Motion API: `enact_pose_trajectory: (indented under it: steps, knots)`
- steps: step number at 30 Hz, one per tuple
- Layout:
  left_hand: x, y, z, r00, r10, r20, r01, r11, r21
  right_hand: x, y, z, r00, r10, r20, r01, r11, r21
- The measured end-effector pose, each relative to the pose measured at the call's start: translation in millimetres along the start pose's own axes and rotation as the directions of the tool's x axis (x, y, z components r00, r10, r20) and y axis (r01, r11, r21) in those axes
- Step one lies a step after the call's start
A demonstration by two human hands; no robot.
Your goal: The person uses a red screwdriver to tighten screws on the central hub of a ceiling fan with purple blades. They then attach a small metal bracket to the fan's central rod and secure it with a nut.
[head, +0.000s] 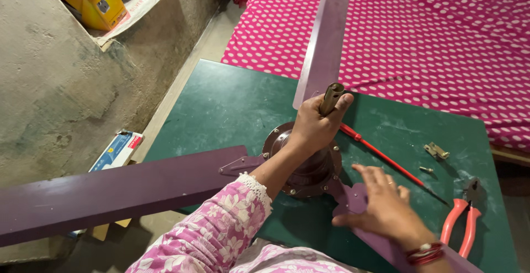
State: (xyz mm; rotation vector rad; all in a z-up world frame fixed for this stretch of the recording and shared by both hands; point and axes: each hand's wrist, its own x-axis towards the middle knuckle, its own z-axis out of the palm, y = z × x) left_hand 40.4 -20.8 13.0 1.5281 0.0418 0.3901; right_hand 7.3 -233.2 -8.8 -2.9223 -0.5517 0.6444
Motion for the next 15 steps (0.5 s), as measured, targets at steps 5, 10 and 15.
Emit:
enact_pose_trajectory:
  steps: [5, 10, 15]
  knots:
    - [-3, 6, 0, 1.0, 0.015, -0.01, -0.015, 1.0, -0.006, -20, -29, 25, 0.975, -0.148, -0.168, 0.158, 0.986, 0.047]
    - [-3, -1, -5, 0.998, 0.025, 0.056, -0.024, 0.999, -0.023, -12, -20, 31, 0.992, -0.076, -0.099, 0.069, 0.995, -0.071]
    - [3, -11, -5, 0.99, 0.022, 0.139, -0.013, 0.998, -0.066, -4, -2, 29, 0.993, -0.066, -0.096, 0.064, 0.998, -0.021]
